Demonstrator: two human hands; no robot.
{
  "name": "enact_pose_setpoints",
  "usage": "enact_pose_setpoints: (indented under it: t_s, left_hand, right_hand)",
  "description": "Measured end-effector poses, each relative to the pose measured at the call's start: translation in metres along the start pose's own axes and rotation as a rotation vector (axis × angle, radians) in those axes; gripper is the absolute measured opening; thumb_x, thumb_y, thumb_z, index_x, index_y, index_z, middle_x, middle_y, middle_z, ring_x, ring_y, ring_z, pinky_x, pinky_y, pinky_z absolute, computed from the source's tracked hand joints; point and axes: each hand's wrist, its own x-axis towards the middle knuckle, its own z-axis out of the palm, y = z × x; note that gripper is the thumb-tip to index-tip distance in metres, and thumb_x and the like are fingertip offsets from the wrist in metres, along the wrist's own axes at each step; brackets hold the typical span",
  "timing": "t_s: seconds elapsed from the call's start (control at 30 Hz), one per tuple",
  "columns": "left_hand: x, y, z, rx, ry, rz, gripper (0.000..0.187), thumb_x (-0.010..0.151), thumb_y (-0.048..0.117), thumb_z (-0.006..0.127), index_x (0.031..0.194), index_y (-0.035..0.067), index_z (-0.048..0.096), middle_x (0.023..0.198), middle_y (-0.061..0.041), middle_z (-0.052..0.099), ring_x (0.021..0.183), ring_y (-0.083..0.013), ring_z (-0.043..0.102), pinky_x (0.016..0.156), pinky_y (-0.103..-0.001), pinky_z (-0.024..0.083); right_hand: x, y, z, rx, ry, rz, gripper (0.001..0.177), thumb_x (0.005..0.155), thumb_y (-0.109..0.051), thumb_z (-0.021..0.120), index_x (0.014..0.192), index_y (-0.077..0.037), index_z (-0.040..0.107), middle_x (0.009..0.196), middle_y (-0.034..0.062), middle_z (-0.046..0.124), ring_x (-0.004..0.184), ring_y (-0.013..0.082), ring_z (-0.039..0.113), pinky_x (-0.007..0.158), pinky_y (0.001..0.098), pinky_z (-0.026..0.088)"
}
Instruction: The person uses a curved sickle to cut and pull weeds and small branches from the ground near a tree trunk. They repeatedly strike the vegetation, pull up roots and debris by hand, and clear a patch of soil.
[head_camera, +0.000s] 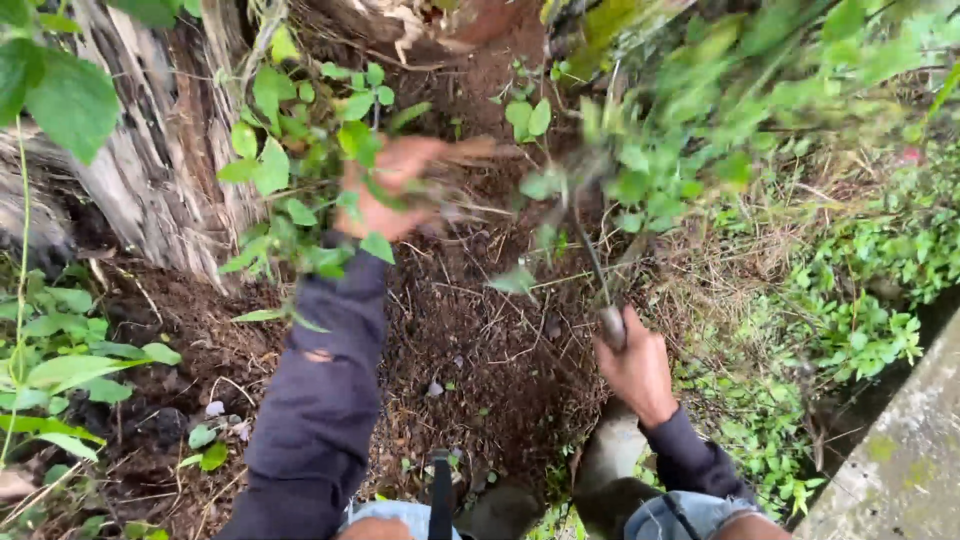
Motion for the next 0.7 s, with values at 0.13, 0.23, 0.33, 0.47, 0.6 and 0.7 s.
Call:
enact_pose_setpoints:
  t_s: [0.13,0.23,0.33,0.47,0.6,0.7]
  left_hand:
    - [-0.008,0.027,0.000,0.217,-0.195,0.114,0.042,0.080,0.020,0.086,0.116,0.013,0.065,0.107,-0.010,0.074,0.105,-0.0298,0.070,0.107,-0.052,0.043]
    - [0.006,0.060,0.013,0.393,-0.315,0.253,0.036,0.082,0.018,0.082,0.114,0.018,0.065,0.105,-0.003,0.072,0.105,-0.0250,0.067,0.109,-0.052,0.040]
    - [0.046,0.111,0.021,0.388,-0.370,0.388,0.030,0.083,0.011,0.081,0.111,0.016,0.068,0.099,-0.004,0.073,0.097,-0.0248,0.069,0.105,-0.051,0.045]
    - [0.083,0.165,0.058,0.266,-0.222,0.498,0.021,0.088,0.011,0.080,0.107,0.014,0.071,0.095,-0.007,0.077,0.082,-0.0247,0.075,0.094,-0.049,0.055]
    - [0.149,0.187,0.038,0.424,-0.142,0.595,0.027,0.086,0.004,0.080,0.111,0.011,0.075,0.121,-0.013,0.073,0.117,-0.0301,0.068,0.118,-0.058,0.034]
    - [0.177,0.170,0.066,0.544,-0.119,0.555,0.041,0.092,0.004,0.073,0.132,0.008,0.065,0.129,-0.020,0.069,0.131,-0.0347,0.060,0.123,-0.054,0.028]
  right_hand:
    - [-0.023,0.042,0.001,-0.002,0.154,-0.043,0.023,0.081,-0.010,0.079,0.094,-0.006,0.061,0.068,0.0235,0.068,0.051,0.0328,0.068,0.049,0.0405,0.053]
    - [-0.036,0.084,-0.009,0.061,0.406,-0.100,0.016,0.081,-0.006,0.074,0.087,-0.009,0.060,0.051,0.0133,0.061,0.036,0.0259,0.058,0.038,0.0339,0.045]
    - [-0.035,0.078,-0.030,0.151,0.550,-0.038,0.014,0.086,0.002,0.067,0.086,-0.008,0.058,0.049,0.0094,0.058,0.034,0.0210,0.053,0.037,0.0314,0.045]
    - [-0.025,0.067,-0.047,0.227,0.601,0.012,0.010,0.091,0.007,0.064,0.095,-0.001,0.058,0.057,0.0144,0.059,0.039,0.0231,0.054,0.039,0.0331,0.047]
    - [-0.001,0.041,-0.060,0.185,0.453,0.136,0.026,0.090,0.008,0.066,0.114,0.014,0.058,0.088,0.0352,0.064,0.077,0.0473,0.069,0.065,0.0557,0.056]
    - [-0.010,0.049,-0.060,0.305,0.215,0.169,0.026,0.084,0.006,0.068,0.108,0.012,0.060,0.083,0.0370,0.067,0.071,0.0482,0.070,0.065,0.0580,0.057]
